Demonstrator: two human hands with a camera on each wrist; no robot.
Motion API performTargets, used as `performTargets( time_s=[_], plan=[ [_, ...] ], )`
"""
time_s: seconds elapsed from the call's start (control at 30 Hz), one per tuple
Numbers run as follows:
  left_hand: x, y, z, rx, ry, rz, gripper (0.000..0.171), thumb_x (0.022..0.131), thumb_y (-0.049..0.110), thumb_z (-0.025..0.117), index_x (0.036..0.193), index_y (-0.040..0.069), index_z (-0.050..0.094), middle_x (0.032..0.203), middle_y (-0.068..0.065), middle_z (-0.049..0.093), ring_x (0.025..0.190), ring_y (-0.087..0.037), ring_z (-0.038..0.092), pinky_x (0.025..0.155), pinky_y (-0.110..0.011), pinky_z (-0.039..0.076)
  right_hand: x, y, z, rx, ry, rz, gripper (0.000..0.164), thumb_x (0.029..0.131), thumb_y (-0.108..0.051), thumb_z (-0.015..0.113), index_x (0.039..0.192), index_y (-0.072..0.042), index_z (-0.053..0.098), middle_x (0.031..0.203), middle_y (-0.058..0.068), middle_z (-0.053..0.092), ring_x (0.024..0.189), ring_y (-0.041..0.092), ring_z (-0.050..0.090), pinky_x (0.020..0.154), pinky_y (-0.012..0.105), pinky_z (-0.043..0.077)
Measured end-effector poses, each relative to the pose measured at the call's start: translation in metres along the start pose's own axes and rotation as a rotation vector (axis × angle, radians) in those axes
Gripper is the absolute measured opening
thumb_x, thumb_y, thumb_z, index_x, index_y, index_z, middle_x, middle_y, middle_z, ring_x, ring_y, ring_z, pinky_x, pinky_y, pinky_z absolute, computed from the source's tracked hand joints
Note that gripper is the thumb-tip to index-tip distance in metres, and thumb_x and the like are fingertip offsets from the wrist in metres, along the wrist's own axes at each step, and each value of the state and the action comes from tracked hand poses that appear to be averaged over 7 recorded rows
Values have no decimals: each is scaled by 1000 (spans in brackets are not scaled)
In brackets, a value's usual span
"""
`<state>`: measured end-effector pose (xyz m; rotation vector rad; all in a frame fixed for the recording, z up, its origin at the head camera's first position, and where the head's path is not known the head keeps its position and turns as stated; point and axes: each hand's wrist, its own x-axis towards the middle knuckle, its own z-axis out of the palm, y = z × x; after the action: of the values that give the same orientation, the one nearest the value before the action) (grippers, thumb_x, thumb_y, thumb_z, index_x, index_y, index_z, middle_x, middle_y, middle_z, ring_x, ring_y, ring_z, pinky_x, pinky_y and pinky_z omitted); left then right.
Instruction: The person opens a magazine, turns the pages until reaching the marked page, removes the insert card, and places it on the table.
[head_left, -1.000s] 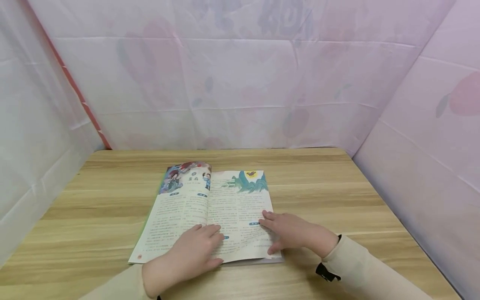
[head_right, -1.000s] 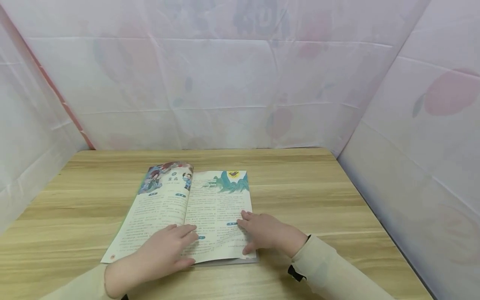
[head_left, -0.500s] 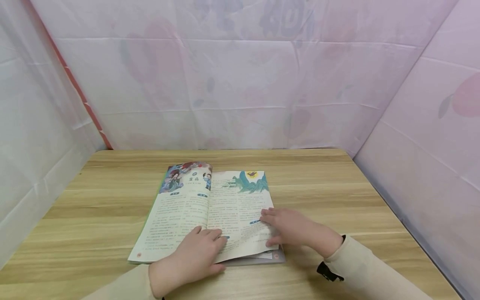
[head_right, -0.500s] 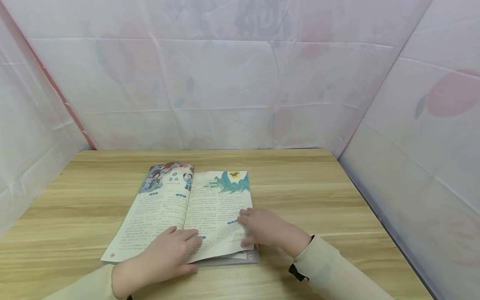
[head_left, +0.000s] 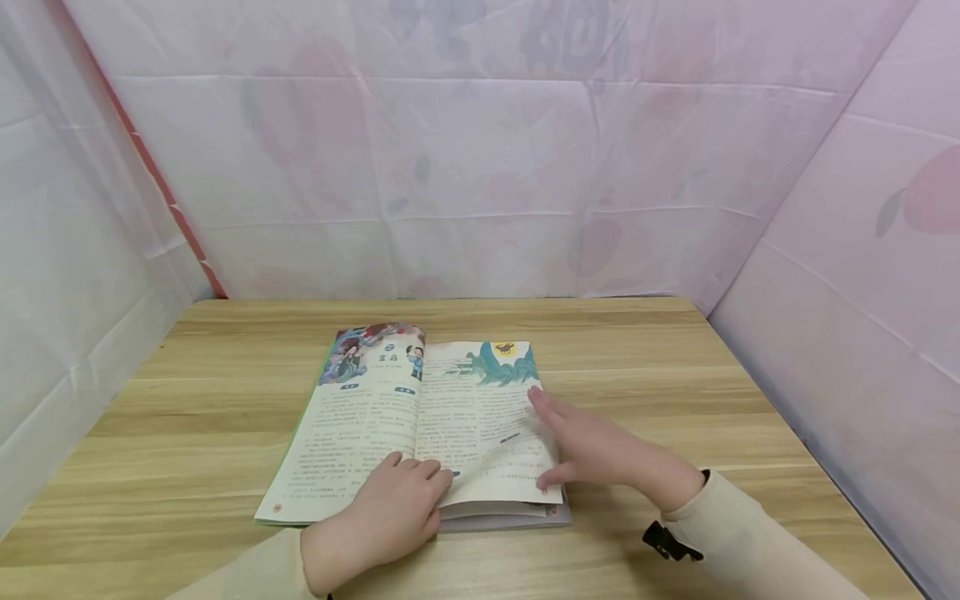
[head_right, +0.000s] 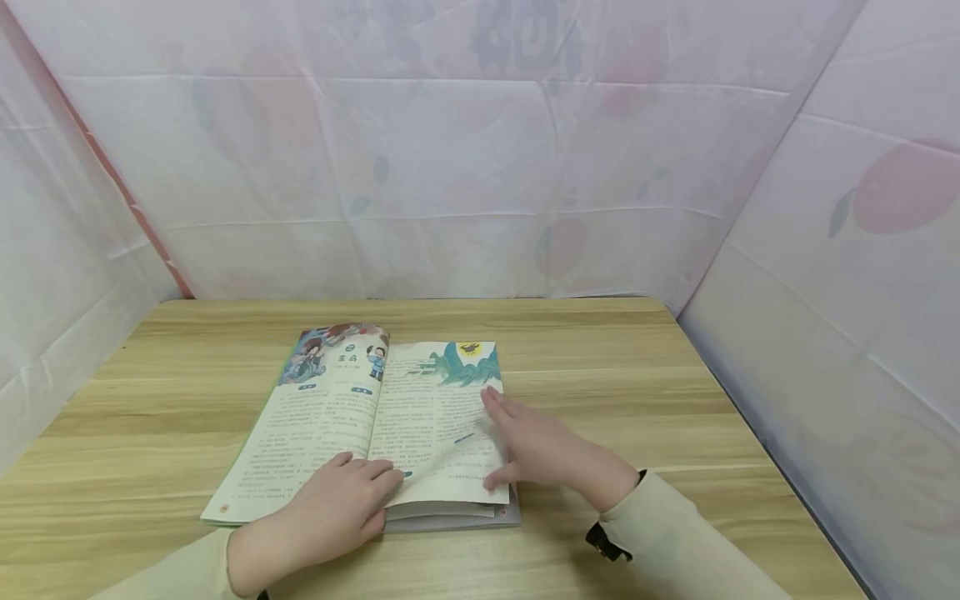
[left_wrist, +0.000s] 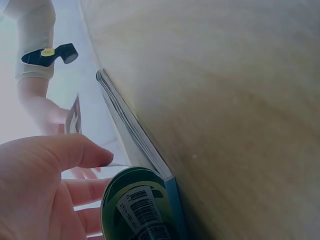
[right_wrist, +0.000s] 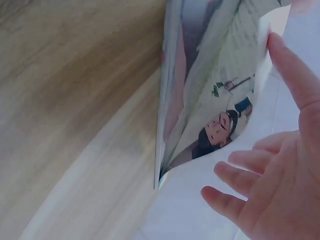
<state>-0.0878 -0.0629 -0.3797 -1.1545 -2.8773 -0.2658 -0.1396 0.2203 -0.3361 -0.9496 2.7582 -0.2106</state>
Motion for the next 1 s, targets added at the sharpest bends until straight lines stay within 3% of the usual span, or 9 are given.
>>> performTargets(
  time_s=[0.17, 0.33, 0.47, 0.6, 0.67, 0.83, 0.9, 1.0],
  plan=[
    [0, 1, 0, 0, 10, -8, 28, 83, 23, 61, 109, 13, 64, 99, -2, 64, 87, -21, 62, 75, -42, 45, -2, 4, -3, 85, -13, 66, 118, 71, -65, 65, 146, 5, 8, 151, 19, 18, 133, 31, 30, 104, 43, 31],
    [1, 1, 1, 8, 11, -15, 26, 84, 21, 60, 108, 13, 63, 100, -1, 65, 88, -20, 63, 74, -41, 45, -5, 8, -8, 189, 2, 93, 107, 78, -58, 64, 147, 4, 10, 150, 20, 18, 133, 34, 29, 104, 47, 30],
    [2, 1, 3, 5, 5, -28, 24, 85, 21, 59, 108, 12, 64, 100, -1, 65, 88, -20, 63, 74, -39, 45, -5, 11, -9, 162, 31, 138, 88, 87, -41, 64, 144, 8, 18, 146, 25, 26, 129, 38, 36, 101, 50, 33],
    [2, 1, 2, -15, -13, -43, 25, 86, 20, 58, 108, 11, 64, 99, -1, 65, 88, -19, 63, 74, -39, 45, -3, 10, -5, 96, 30, 176, 76, 85, -27, 69, 139, 11, 31, 139, 27, 38, 122, 39, 44, 98, 50, 37],
    [2, 1, 1, -25, -12, -48, 25, 86, 19, 58, 108, 11, 64, 98, -1, 66, 87, -19, 63, 73, -39, 46, -2, 9, 0, 50, -6, 153, 76, 82, -30, 71, 136, 11, 36, 137, 27, 41, 121, 39, 45, 97, 49, 38],
    [2, 1, -1, -52, 16, -50, 22, 88, 19, 57, 105, 10, 65, 95, -1, 67, 82, -17, 64, 70, -37, 46, -1, 2, 13, -17, -146, -32, 84, 76, -41, 74, 136, 6, 40, 142, 26, 34, 129, 38, 35, 102, 47, 34],
    [3, 0, -2, -80, 50, -47, 18, 88, 19, 57, 100, 10, 66, 90, 1, 67, 76, -14, 64, 67, -35, 47, 0, -1, 17, -10, -177, -83, 86, 73, -42, 75, 137, 3, 40, 144, 26, 32, 132, 38, 30, 102, 47, 33],
    [4, -2, -5, -137, 129, -44, 11, 88, 15, 57, 88, 10, 67, 84, 2, 66, 68, -11, 62, 62, -31, 49, 1, -5, 21, -4, -204, -89, 87, 71, -42, 77, 138, 1, 41, 145, 26, 30, 133, 38, 28, 102, 47, 33]
  ],
)
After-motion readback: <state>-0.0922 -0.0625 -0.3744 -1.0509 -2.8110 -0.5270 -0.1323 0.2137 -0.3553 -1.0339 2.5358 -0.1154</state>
